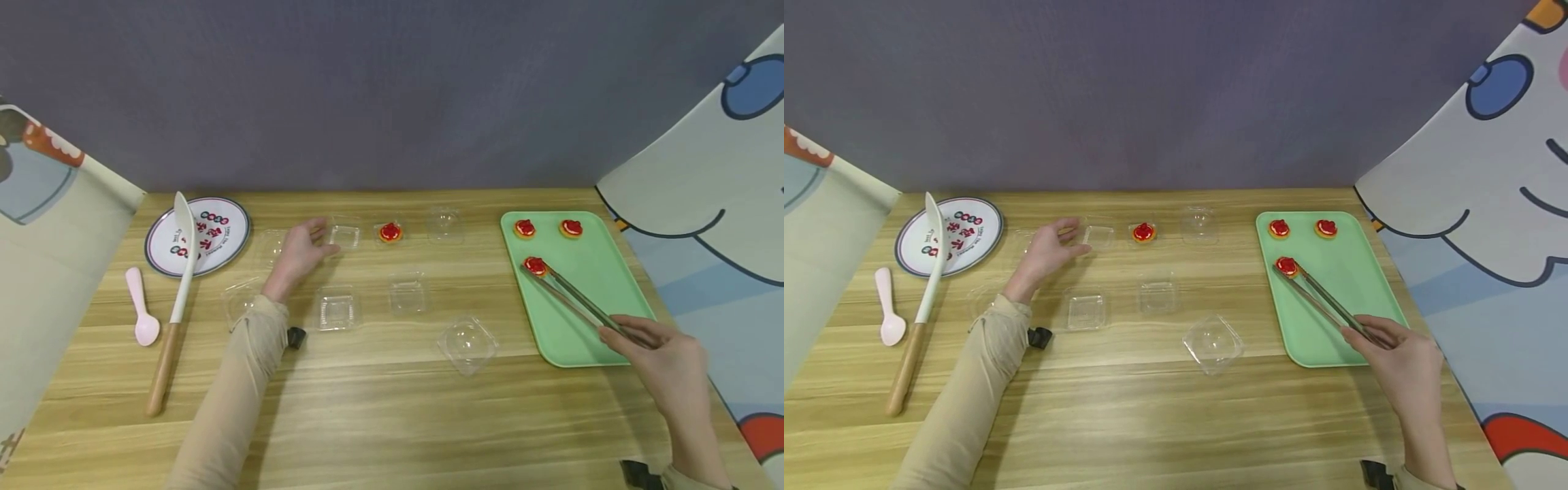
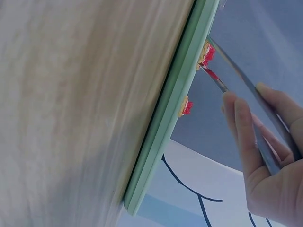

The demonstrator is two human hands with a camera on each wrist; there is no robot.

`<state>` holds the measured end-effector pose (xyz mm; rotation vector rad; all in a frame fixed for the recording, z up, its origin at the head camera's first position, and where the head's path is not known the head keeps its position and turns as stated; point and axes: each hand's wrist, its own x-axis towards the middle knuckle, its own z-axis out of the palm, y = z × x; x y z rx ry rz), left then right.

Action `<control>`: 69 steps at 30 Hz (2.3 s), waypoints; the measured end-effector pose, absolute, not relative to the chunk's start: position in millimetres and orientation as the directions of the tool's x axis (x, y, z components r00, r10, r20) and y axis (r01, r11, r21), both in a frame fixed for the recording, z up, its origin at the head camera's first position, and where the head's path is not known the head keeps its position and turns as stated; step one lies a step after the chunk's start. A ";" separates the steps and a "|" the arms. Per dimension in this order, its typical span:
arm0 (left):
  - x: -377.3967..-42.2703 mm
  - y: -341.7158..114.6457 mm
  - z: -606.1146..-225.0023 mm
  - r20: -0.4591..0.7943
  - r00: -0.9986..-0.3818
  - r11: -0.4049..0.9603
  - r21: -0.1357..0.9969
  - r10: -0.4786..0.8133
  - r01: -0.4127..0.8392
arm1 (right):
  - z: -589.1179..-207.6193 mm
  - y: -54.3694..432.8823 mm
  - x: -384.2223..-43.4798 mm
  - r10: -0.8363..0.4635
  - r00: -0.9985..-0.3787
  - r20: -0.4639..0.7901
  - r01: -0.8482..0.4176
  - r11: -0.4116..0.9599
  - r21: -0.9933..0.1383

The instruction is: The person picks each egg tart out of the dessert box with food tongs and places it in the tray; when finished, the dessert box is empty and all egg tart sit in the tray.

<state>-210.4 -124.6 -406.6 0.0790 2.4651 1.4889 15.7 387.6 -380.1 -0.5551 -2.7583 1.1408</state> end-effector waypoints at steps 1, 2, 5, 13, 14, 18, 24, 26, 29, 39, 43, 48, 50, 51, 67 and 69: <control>-210.3 -125.0 -406.4 -0.192 -0.965 0.474 0.876 0.179 -0.087 | -380.4 387.5 15.7 0.369 -0.929 -0.038 0.287 0.652 -0.702; -210.2 -125.2 -406.1 -0.194 -0.965 0.476 0.875 0.179 -0.088 | -380.6 387.4 15.7 0.369 -0.929 -0.035 0.284 0.649 -0.706; -210.0 -125.4 -405.7 -0.200 -0.964 0.476 0.874 0.176 -0.094 | -380.7 387.3 15.9 0.374 -0.926 -0.040 0.289 0.639 -0.713; -209.6 -123.4 -405.0 -0.212 -0.962 0.463 0.880 0.173 -0.110 | -375.9 385.6 17.5 0.430 -0.900 -0.078 0.341 0.579 -0.741; -209.6 -123.4 -404.7 -0.214 -0.962 0.463 0.879 0.172 -0.114 | -375.6 385.4 17.5 0.432 -0.899 -0.078 0.342 0.578 -0.741; -209.2 -123.4 -403.1 -0.221 -0.961 0.467 0.876 0.165 -0.121 | -373.7 383.3 16.5 0.434 -0.897 -0.080 0.340 0.565 -0.752; -207.8 -124.4 -400.9 -0.146 -0.982 0.483 0.873 0.121 -0.071 | -368.5 378.2 13.2 0.419 -0.907 -0.045 0.297 0.559 -0.774; -207.3 -124.9 -399.0 -0.104 -0.989 0.488 0.872 0.101 -0.042 | -366.6 376.3 11.1 0.402 -0.915 -0.021 0.270 0.576 -0.772; -206.8 -124.8 -395.0 -0.055 -0.995 0.494 0.869 0.087 -0.005 | -364.8 373.1 7.1 0.367 -0.930 0.007 0.237 0.615 -0.752; -203.2 -104.5 -384.1 0.054 -0.994 0.411 0.907 0.092 0.087 | -345.6 356.1 -21.2 0.187 -0.982 0.041 0.119 0.764 -0.634; -199.8 -92.6 -382.6 0.063 -0.991 0.383 0.918 0.115 0.103 | -336.7 345.6 -37.5 0.076 -0.996 0.055 0.026 0.785 -0.619; -198.5 -78.1 -381.9 0.058 -0.982 0.373 0.919 0.182 0.124 | -326.0 325.7 -60.2 -0.027 -0.994 0.109 -0.089 0.774 -0.627; -198.1 -73.5 -382.7 0.049 -0.980 0.376 0.919 0.195 0.121 | -323.1 316.0 -70.4 -0.065 -0.991 0.119 -0.125 0.780 -0.613; -197.8 -71.4 -383.7 0.041 -0.980 0.383 0.916 0.196 0.115 | -322.3 311.4 -75.5 -0.083 -0.990 0.118 -0.138 0.778 -0.612; -197.5 -41.6 -387.1 -0.011 -0.977 0.490 0.866 0.215 0.098 | -313.5 263.8 -137.9 -0.208 -0.978 0.015 -0.172 0.765 -0.620; -198.2 -40.2 -387.8 -0.007 -0.978 0.505 0.857 0.210 0.103 | -314.3 259.5 -142.6 -0.223 -0.975 0.025 -0.191 0.767 -0.613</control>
